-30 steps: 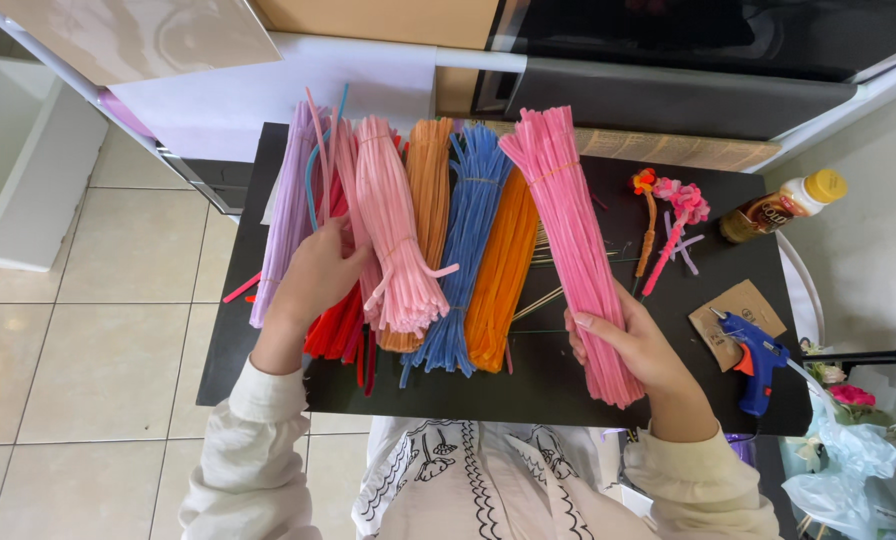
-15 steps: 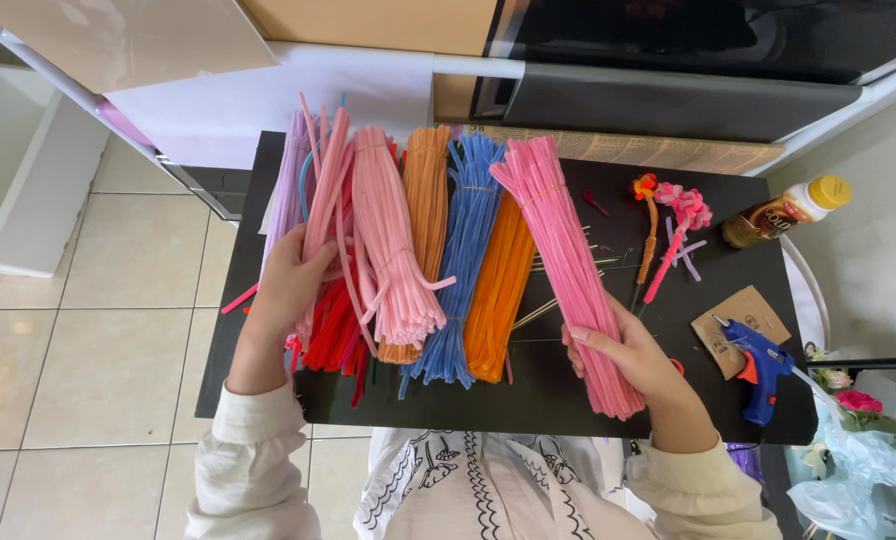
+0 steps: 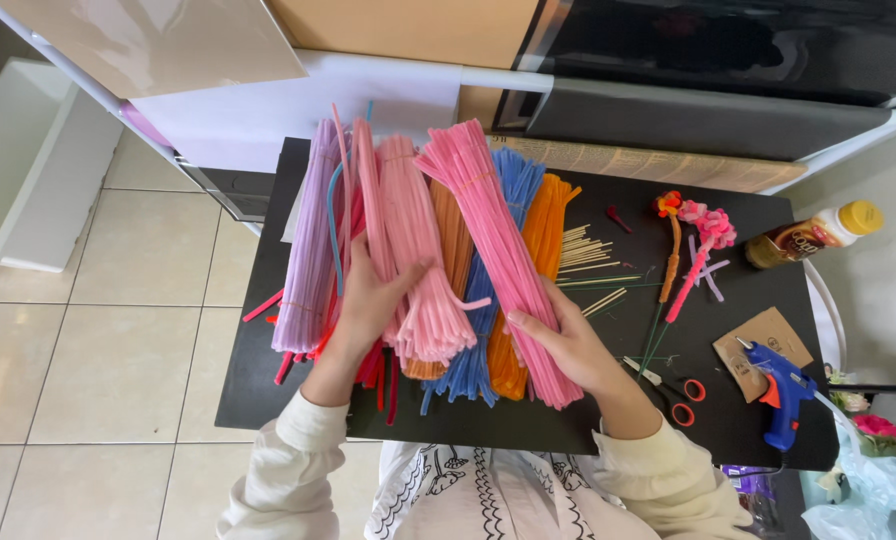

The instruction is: The person organizes bundles of colorful pipe cleaners on a table, separating them by color and arranging them into neat rows. They also handle wooden skewers and a rubber band, placing them on the table alongside the pipe cleaners.

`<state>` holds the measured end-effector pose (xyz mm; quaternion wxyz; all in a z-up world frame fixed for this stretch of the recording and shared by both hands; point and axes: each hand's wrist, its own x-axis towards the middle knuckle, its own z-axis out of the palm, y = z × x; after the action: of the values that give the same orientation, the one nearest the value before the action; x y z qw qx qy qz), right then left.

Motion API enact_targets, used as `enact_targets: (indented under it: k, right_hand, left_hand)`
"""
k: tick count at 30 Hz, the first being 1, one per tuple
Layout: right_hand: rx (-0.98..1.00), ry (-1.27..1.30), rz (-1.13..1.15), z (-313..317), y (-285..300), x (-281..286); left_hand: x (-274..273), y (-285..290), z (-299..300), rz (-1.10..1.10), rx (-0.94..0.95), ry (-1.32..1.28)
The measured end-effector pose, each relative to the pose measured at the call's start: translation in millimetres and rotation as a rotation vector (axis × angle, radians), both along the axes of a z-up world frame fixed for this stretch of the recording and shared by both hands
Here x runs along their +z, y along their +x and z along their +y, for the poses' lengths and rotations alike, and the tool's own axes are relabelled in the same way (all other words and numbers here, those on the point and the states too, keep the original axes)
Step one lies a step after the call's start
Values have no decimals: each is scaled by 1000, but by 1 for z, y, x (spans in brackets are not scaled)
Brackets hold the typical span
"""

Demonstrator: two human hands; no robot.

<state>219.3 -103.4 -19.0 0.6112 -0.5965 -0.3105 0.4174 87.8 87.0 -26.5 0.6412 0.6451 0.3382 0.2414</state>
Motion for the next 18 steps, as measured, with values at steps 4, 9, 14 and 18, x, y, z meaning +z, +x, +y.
enact_targets:
  k: [4, 9, 14, 18]
  right_hand:
    - [-134, -102, 32, 25, -11, 13]
    - [-171, -50, -63, 51, -15, 10]
    - [-173, -36, -72, 58, -18, 13]
    - [-257, -2, -87, 53, -18, 10]
  left_hand:
    - [9, 4, -12, -81, -11, 41]
    - [-18, 5, -17, -205, 45, -51]
    - [-8, 8, -24, -360, 66, -137]
    - [-7, 7, -26, -468, -58, -157]
